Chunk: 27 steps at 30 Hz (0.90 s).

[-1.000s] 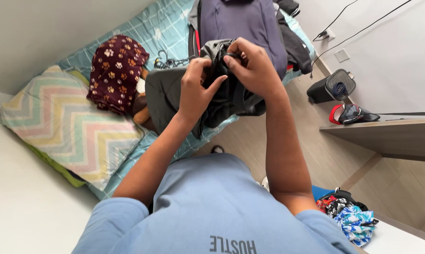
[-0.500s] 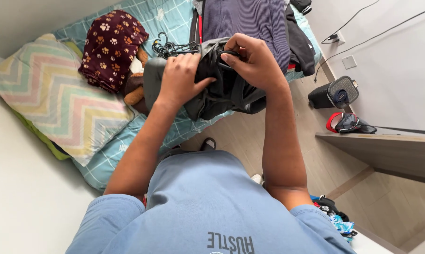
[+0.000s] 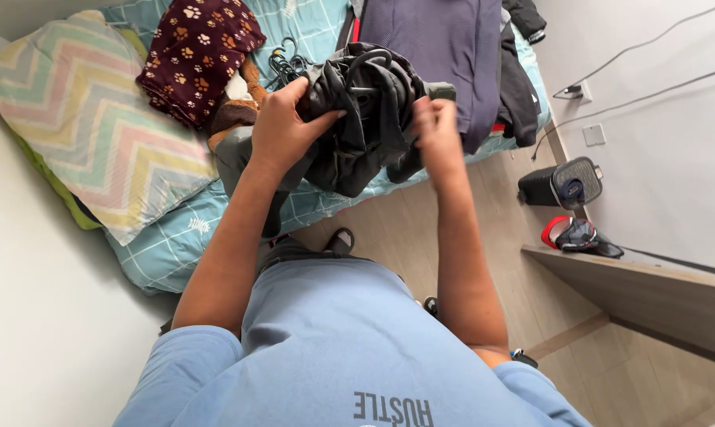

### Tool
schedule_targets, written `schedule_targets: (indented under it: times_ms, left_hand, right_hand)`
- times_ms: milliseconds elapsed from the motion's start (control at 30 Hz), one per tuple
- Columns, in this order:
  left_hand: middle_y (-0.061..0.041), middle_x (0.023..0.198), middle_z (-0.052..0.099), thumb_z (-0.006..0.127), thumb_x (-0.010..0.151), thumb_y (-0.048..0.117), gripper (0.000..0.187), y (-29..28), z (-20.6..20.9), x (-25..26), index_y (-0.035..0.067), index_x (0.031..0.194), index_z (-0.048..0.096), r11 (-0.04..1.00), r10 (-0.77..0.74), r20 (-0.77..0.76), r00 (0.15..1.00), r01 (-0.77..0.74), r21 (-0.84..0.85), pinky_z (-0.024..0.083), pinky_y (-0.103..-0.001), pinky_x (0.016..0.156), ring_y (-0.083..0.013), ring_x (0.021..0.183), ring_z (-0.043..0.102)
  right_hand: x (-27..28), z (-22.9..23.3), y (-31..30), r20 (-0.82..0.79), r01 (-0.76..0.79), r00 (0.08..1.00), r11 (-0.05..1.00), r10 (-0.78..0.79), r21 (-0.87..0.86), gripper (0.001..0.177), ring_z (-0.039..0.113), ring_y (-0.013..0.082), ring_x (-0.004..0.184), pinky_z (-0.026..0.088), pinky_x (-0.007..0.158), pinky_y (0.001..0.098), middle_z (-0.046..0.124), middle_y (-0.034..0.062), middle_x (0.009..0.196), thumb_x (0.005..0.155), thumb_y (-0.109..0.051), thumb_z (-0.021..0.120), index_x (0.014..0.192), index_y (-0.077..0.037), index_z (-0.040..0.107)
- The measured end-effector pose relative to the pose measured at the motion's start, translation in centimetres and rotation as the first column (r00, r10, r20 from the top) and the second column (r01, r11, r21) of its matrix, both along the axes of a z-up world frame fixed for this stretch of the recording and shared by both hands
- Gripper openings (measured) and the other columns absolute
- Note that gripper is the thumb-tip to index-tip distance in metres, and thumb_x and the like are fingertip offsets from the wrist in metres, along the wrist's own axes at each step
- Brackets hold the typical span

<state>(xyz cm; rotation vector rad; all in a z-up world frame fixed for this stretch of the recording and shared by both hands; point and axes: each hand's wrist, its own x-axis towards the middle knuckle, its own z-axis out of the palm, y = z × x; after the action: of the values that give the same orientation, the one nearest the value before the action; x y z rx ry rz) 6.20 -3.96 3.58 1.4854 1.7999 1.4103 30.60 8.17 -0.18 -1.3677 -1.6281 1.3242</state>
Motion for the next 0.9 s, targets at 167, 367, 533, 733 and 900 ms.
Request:
schedule_targets:
  times_ms: [167,367,533,733,900]
  left_hand:
    - [-0.012,0.073,0.067,0.087,0.085,0.030,0.037,-0.6,0.1,-0.4,0.002,0.096,0.065,0.998,0.019,-0.071,0.997,-0.023,-0.065,0.048,-0.037,0.058,-0.0238,0.062,0.064]
    - [-0.017,0.080,0.068,0.088,0.084,0.028,0.041,-0.3,-1.2,-1.6,-0.001,0.093,0.062,1.000,-0.018,-0.144,0.989,0.020,0.014,0.049,-0.040,0.063,-0.0323,0.070,0.066]
    - [-0.018,0.082,0.068,0.088,0.084,0.027,0.040,-0.1,-0.1,-1.9,-0.001,0.094,0.062,0.997,-0.001,-0.130,0.991,0.011,0.074,0.050,-0.042,0.065,-0.0351,0.073,0.068]
    - [-0.015,0.086,0.073,0.088,0.084,0.024,0.038,0.0,-0.9,-5.0,-0.001,0.100,0.066,0.997,0.016,-0.001,1.000,-0.016,0.075,0.054,-0.037,0.070,-0.0253,0.077,0.073]
    - [-0.007,0.090,0.074,0.089,0.083,0.021,0.038,-0.3,-1.3,-7.3,-0.001,0.106,0.068,0.991,-0.129,0.059,0.990,0.128,0.033,0.055,-0.031,0.073,-0.0111,0.080,0.069]
  right_hand:
    - [-2.1,1.5,-0.6,-0.140,-0.206,0.960,0.951,0.242,0.233,0.012,0.059,0.0030,0.082,0.047,0.074,0.0203,0.067,-0.0033,0.091,0.100,-0.013,0.070,0.106,-0.006,0.063]
    - [-3.0,5.3,1.5,-0.148,-0.072,0.980,0.937,0.129,0.341,0.017,0.054,0.0024,0.073,0.041,0.063,0.0213,0.059,-0.0038,0.082,0.103,-0.009,0.073,0.094,-0.004,0.060]
    - [-7.5,7.3,-1.1,-0.009,-0.019,1.000,0.816,0.029,0.578,0.018,0.056,0.0071,0.073,0.044,0.062,0.0241,0.059,0.0008,0.087,0.096,-0.001,0.076,0.101,-0.003,0.059]
    - [-8.8,7.7,-3.8,-0.013,-0.477,0.817,0.688,0.576,0.547,0.036,0.067,0.0148,0.096,0.056,0.078,0.0257,0.062,0.0067,0.116,0.090,0.004,0.067,0.124,-0.004,0.058]
    - [-6.1,5.2,0.7,0.261,-0.619,0.775,0.606,0.576,0.500,0.024,0.074,0.0089,0.097,0.060,0.079,0.0253,0.076,0.0015,0.121,0.102,-0.003,0.074,0.123,-0.015,0.074]
